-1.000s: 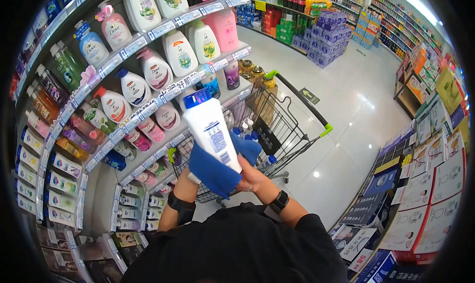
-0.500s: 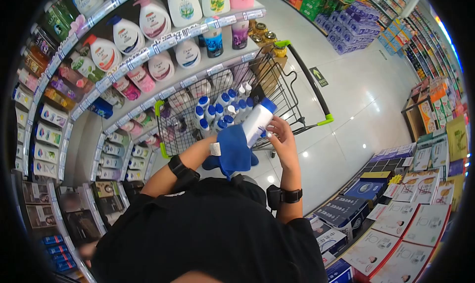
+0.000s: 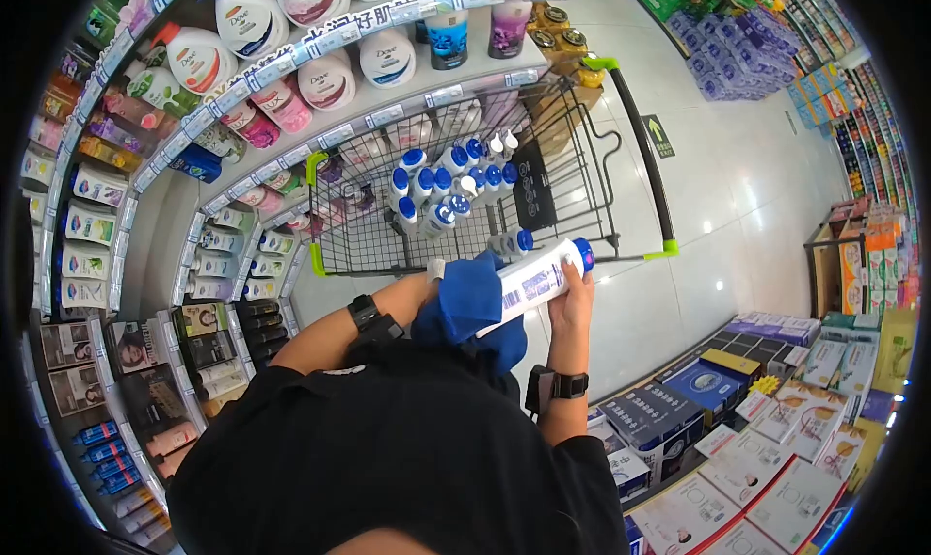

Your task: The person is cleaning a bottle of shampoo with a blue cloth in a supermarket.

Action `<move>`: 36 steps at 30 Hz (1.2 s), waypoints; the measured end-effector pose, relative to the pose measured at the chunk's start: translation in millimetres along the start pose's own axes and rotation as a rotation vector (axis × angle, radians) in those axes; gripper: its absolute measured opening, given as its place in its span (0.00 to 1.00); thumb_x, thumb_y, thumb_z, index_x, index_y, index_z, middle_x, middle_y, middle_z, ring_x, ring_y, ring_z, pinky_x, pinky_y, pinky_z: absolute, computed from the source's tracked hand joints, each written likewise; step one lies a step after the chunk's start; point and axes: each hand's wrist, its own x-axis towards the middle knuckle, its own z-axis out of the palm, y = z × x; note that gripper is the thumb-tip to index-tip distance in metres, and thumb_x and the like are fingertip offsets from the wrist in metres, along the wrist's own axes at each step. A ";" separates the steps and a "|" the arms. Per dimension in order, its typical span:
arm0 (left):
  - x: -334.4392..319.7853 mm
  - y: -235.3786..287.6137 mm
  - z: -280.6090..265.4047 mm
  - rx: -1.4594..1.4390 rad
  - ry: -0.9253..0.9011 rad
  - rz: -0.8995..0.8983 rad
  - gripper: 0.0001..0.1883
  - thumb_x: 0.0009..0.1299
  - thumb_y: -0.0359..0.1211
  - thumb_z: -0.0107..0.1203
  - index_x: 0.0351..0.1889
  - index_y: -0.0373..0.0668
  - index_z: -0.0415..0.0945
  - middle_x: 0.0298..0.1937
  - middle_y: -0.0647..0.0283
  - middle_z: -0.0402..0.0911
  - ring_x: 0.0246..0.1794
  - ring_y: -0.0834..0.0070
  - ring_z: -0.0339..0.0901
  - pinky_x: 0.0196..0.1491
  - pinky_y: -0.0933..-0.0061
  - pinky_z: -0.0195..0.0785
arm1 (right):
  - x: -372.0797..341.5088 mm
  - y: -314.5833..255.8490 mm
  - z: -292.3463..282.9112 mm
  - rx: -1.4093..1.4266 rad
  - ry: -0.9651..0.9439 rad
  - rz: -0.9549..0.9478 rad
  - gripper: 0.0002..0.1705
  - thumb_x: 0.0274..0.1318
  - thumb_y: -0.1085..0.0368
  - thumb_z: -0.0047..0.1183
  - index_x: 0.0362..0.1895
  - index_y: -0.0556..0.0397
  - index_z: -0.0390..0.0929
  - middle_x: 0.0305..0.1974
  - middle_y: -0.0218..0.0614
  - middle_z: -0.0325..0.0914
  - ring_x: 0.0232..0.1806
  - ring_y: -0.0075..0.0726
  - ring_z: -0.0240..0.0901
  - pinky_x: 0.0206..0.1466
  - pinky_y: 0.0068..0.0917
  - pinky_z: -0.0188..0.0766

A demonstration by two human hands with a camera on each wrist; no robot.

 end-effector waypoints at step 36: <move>15.0 96.4 -16.9 -0.491 0.216 -0.003 0.16 0.69 0.37 0.37 0.42 0.39 0.74 0.43 0.55 0.79 0.44 0.60 0.76 0.52 0.59 0.67 | 7.9 60.4 155.9 -1.482 -0.035 -0.224 0.26 0.37 0.61 0.60 0.46 0.50 0.71 0.29 0.42 0.76 0.31 0.35 0.74 0.36 0.28 0.70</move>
